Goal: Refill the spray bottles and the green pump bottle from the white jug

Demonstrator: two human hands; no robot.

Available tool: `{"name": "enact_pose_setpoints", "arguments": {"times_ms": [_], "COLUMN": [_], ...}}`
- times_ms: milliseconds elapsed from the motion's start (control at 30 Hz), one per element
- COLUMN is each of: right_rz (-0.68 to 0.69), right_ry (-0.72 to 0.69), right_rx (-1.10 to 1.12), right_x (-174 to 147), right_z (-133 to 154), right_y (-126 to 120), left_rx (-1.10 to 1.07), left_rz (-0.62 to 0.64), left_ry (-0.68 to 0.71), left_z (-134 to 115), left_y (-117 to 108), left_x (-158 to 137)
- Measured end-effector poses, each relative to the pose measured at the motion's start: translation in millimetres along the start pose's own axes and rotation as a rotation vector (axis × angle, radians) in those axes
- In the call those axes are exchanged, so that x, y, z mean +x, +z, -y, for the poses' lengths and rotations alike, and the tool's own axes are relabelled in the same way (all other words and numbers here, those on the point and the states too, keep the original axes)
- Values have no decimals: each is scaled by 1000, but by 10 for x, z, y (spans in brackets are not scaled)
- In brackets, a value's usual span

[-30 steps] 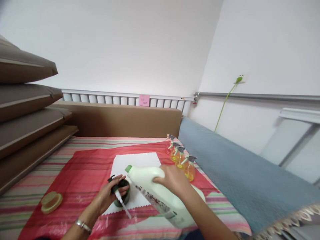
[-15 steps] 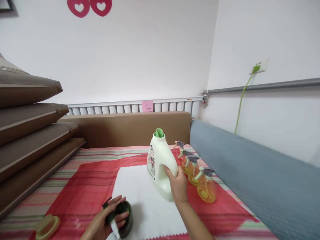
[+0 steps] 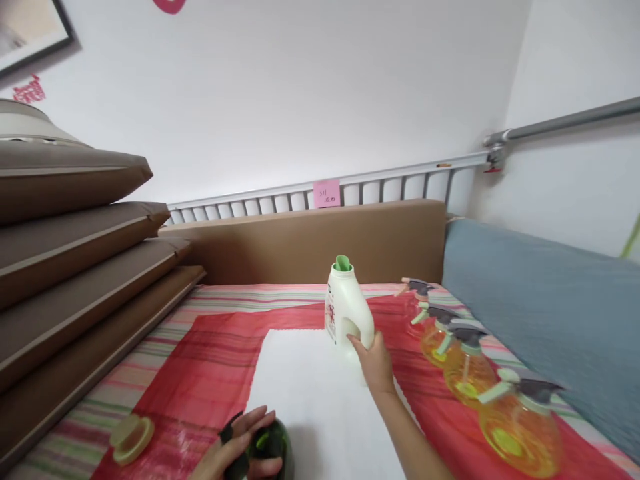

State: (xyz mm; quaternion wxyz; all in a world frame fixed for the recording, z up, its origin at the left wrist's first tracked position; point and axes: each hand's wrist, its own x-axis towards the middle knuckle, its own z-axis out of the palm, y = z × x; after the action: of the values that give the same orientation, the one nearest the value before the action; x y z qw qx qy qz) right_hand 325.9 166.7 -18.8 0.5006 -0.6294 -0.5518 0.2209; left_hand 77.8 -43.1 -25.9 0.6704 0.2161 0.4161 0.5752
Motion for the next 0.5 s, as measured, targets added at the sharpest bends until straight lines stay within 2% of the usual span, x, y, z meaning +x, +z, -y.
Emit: {"name": "enact_pose_setpoints", "arguments": {"times_ms": [100,233,367,500], "right_rz": [-8,-4,166,357], "right_ry": [-39,-36,-17,-56], "right_rx": [78,179,258,246], "right_x": [-91,-544,-1075,-1406], "right_z": [-68,-69,51,229], "right_y": [-158,-485,-654,-654], "left_rx": [54,123,193,293], "left_rz": [-29,-100,-103,-36], "left_ry": [-7,42,199,446], "left_z": [-81,-364,-814,-1142], "left_y": [157,396,586,812], "left_x": [-112,-364,-599,-696]}}
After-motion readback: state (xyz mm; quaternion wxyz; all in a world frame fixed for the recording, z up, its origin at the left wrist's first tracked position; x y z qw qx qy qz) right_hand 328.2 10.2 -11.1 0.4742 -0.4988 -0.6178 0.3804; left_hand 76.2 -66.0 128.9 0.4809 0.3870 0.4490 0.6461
